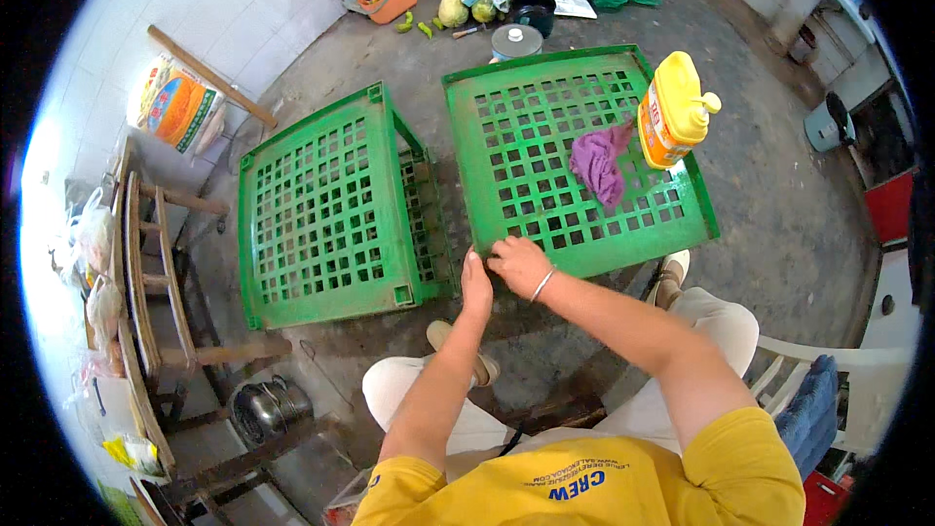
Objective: The person moves green plastic crates, rinses a steel wool sponge under a faucet while applying detergent, and scrubs the top surface and corners of the crates.
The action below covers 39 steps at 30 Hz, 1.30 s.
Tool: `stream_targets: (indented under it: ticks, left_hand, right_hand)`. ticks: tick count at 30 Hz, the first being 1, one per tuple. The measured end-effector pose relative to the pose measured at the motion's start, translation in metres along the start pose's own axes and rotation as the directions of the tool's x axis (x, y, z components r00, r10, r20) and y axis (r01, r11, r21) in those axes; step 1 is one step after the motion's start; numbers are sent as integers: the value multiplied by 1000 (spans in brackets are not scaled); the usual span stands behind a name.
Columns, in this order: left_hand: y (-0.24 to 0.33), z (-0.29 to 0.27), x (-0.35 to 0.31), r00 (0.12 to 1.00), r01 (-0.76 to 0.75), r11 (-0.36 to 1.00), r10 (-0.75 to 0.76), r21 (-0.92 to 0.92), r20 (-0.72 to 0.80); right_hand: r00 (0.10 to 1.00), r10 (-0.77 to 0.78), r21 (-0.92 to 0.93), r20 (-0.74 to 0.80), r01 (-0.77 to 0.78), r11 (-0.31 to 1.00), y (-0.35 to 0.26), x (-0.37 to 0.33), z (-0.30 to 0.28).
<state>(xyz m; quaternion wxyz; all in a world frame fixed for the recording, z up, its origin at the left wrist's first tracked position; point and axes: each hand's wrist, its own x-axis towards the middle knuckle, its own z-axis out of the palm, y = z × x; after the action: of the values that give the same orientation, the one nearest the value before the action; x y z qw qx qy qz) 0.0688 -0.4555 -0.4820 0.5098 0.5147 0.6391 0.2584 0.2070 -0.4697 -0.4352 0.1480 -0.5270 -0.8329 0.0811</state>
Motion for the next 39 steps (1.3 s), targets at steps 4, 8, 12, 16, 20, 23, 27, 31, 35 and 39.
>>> stream_targets:
  ticks: [4,8,12,16,20,23,27,31,35,39]
  left_hand:
    - [-1,2,-7,997,14,999,-11,42,-77]
    - [2,8,-11,994,23,997,-15,76,-105]
    - [12,7,-14,996,10,998,-5,64,-87]
    - [10,9,-13,998,-2,999,5,53,-64]
    - [2,6,-9,999,-13,999,14,39,-44]
    - [2,4,-4,999,-30,999,31,14,-10]
    - [1,1,0,996,-33,999,35,-20,81]
    - [8,-18,6,983,86,989,-64,-124,170]
    - [42,-25,1,943,312,909,-260,-277,208]
    - [27,-10,2,927,371,825,-303,-427,221]
  right_hand:
    - [995,94,-29,-19,-95,995,8,34,14]
    - [953,298,-145,-48,-302,942,73,119,19]
    - [911,407,-182,-74,-413,892,113,190,6]
    - [916,399,-202,-26,-396,896,107,189,5]
    - [963,265,-178,52,-253,951,52,113,8]
    - [982,184,-76,45,-180,981,6,49,6]
    - [994,96,38,43,-97,995,-11,-3,6]
    - [975,-33,119,218,7,993,1,-12,-1]
    - [967,247,118,-62,-238,964,-3,-5,-7]
    - [935,349,98,-63,-342,935,-31,12,16]
